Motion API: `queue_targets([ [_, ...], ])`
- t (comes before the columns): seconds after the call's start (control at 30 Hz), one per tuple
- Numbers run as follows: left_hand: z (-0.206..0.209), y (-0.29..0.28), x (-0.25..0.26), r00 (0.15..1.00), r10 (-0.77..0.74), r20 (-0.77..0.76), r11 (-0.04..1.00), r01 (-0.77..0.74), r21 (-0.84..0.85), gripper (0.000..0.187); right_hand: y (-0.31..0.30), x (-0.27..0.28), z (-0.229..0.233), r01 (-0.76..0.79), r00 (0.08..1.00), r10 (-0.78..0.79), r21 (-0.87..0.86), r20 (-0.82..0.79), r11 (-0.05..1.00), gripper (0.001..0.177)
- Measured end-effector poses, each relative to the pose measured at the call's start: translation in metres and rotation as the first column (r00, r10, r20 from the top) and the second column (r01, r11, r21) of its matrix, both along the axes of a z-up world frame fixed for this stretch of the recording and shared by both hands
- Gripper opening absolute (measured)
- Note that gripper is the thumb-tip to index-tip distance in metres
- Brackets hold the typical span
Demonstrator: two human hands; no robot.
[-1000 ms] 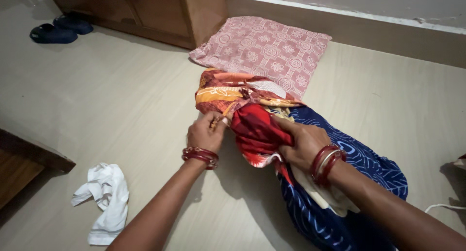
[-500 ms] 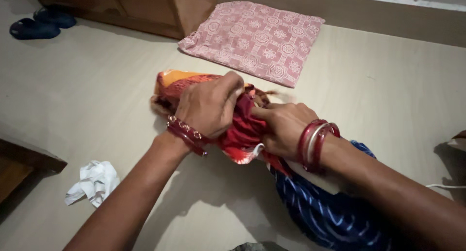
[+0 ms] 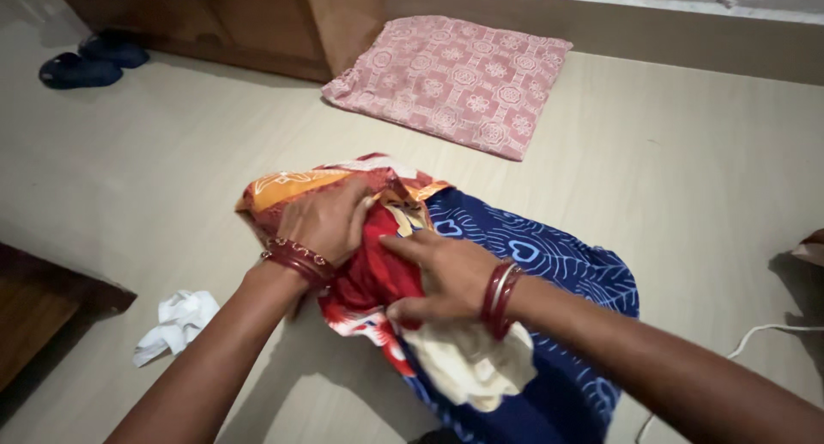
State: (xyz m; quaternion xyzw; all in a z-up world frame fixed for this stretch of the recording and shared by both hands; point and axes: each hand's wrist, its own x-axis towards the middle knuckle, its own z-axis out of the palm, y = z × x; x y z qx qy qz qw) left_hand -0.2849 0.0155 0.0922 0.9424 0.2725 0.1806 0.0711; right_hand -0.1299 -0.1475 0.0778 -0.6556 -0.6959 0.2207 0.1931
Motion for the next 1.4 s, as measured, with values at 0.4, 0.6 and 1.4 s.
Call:
queue_targets([
  [0.4, -0.065, 0.021, -0.051, 0.873, -0.041, -0.485, 0.977, -0.066, -0.202, 0.030, -0.017, 0.093, -0.109, 0.482, 0.795, -0.398, -0.078, 0.457, 0.873, 0.090],
  [0.6, -0.066, 0.002, 0.013, 0.944, 0.065, -0.324, 0.998, -0.070, -0.004, 0.041, -0.012, 0.108, -0.121, 0.512, 0.803, -0.454, -0.054, 0.387, 0.857, 0.085],
  [1.4, -0.110, 0.063, 0.163, 0.978, 0.157, -0.139, 0.946, -0.189, -0.262, 0.046, 0.017, 0.157, -0.103, 0.363, 0.739, -0.526, -0.410, -0.420, 0.837, 0.090],
])
